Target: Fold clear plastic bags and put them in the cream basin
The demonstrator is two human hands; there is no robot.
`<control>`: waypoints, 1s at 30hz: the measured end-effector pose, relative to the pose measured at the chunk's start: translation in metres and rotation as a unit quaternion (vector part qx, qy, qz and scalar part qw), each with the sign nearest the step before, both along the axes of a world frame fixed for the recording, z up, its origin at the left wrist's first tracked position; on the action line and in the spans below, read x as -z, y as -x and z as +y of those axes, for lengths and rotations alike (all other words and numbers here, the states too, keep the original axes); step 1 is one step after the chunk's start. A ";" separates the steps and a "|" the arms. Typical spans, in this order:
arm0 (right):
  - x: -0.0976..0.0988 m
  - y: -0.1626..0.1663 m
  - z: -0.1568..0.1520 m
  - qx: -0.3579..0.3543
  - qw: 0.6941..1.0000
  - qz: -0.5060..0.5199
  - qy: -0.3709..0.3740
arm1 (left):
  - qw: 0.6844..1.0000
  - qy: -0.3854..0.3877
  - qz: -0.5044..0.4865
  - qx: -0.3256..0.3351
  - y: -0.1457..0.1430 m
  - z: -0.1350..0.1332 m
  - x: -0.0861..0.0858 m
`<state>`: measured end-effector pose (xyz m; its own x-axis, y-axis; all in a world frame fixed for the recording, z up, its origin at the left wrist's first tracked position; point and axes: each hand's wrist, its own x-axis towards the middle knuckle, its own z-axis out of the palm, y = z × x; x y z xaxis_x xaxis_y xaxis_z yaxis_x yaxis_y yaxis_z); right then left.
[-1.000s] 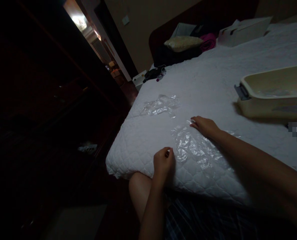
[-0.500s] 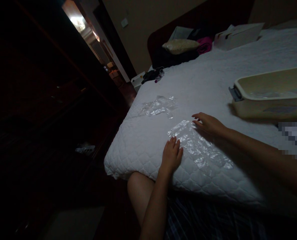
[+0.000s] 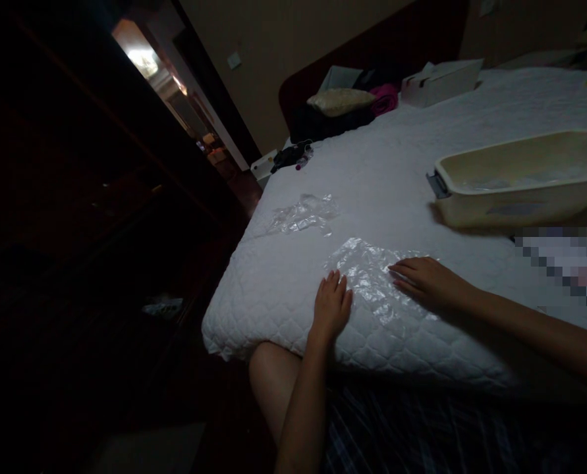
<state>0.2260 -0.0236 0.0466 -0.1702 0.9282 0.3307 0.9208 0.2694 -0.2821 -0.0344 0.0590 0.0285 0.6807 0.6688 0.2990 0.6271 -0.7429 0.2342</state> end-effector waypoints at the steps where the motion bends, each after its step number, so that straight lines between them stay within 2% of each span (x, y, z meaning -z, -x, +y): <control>1: 0.000 0.000 -0.002 0.002 1.000 -0.003 -0.005 | 1.000 -0.002 0.003 0.001 0.000 0.000 0.000; 11: 0.000 -0.017 -0.023 0.032 0.999 0.037 -0.013 | 1.000 -0.006 0.006 0.004 0.001 0.000 0.001; 16: 0.003 -0.031 -0.034 0.058 0.994 0.088 0.038 | 1.000 0.002 0.009 0.000 0.001 0.000 0.001; 24: 0.014 -0.062 -0.046 0.067 0.997 0.039 0.017 | 1.000 -0.004 0.008 0.003 0.001 0.001 0.001; 27: 0.005 -0.058 -0.046 0.098 0.994 0.045 0.011 | 1.000 -0.005 0.011 0.001 0.001 0.000 0.001; 30: -0.001 -0.040 -0.039 0.119 0.991 0.055 0.001 | 1.000 -0.003 0.015 0.000 0.001 0.000 0.001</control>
<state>0.2657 -0.0623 0.0480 0.0901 0.9385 0.3332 0.9218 0.0481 -0.3846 -0.0350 0.0587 0.0277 0.6889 0.6675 0.2826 0.6342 -0.7438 0.2108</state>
